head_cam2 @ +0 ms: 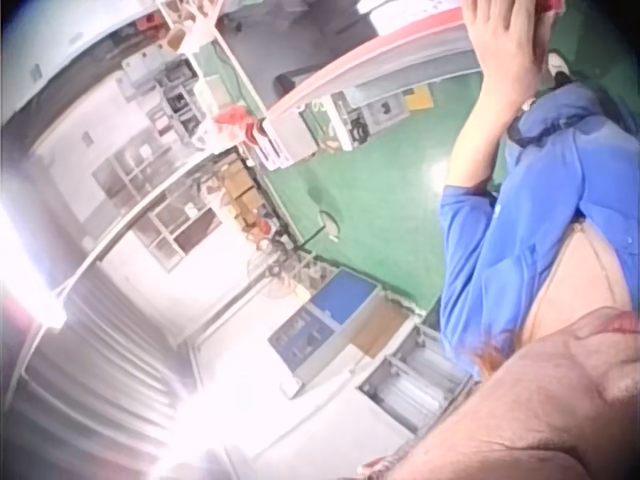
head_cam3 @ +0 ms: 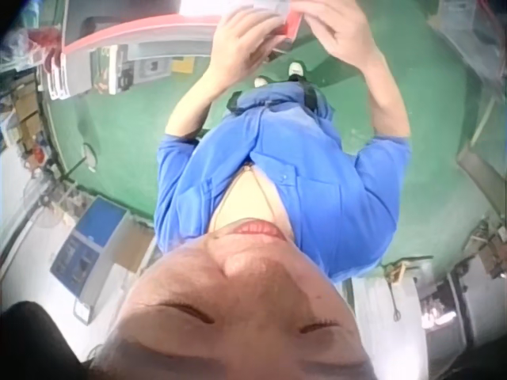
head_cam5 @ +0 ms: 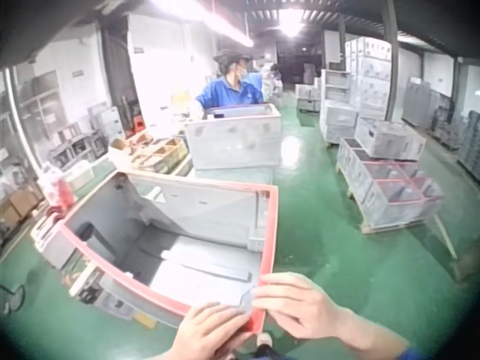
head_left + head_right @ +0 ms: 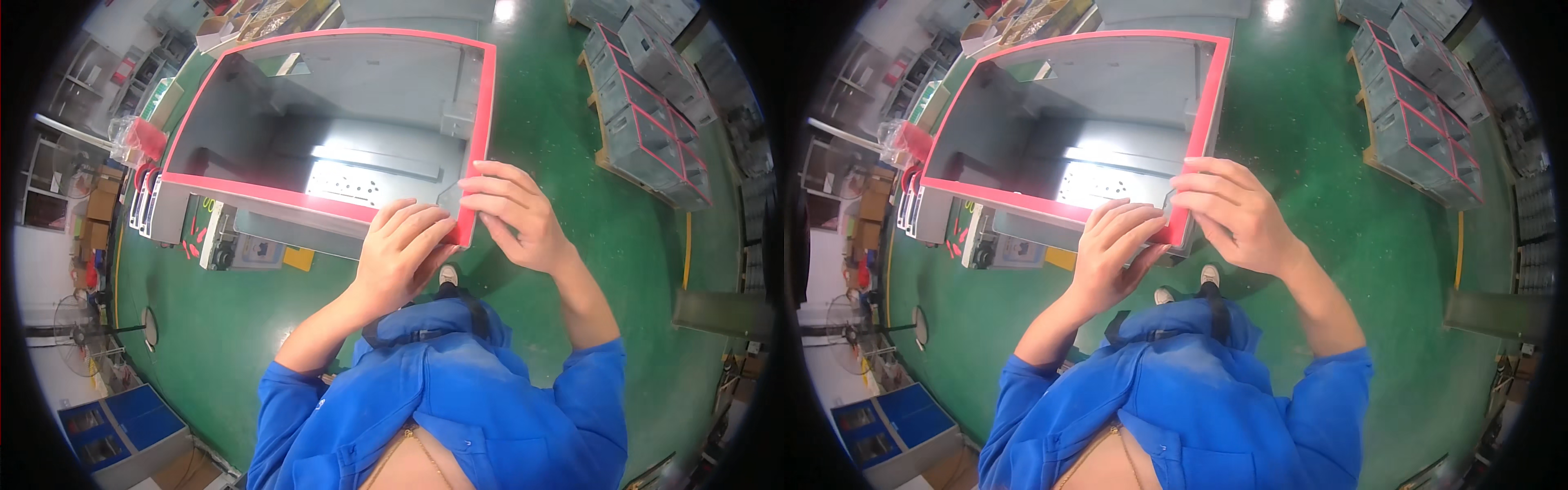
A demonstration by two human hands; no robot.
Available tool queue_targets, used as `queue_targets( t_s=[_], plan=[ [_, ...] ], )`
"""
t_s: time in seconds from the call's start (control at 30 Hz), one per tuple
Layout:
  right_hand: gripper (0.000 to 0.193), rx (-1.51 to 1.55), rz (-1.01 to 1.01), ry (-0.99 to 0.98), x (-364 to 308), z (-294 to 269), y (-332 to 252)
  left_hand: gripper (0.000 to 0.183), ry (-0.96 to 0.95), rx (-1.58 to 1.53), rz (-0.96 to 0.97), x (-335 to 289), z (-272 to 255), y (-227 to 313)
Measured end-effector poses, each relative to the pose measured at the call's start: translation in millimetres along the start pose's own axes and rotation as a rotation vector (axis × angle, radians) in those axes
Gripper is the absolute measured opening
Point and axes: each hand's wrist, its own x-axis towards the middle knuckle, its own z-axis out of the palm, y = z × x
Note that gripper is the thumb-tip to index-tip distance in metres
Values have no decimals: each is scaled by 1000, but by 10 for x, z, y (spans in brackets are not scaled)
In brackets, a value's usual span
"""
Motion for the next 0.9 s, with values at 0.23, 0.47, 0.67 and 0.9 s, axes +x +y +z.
queue_targets(
  t_s=[0.23, 0.47, 0.67, 0.9],
  plan=[
    [16, 152, -159, -291, 282, -119, 108, 29, 118, -38, 41, -51, 43, -46],
    [9, 361, -192, -463, 430, -139, 251, 29, 114, -45, 68, -56, 32, -73],
    [5, 552, -175, -497, 465, -69, 345, 27, 86, -48, 69, -39, -12, -86],
    [11, 589, -131, -539, 470, -46, 382, 29, -81, 94, 327, 136, -124, -135]
  ],
)
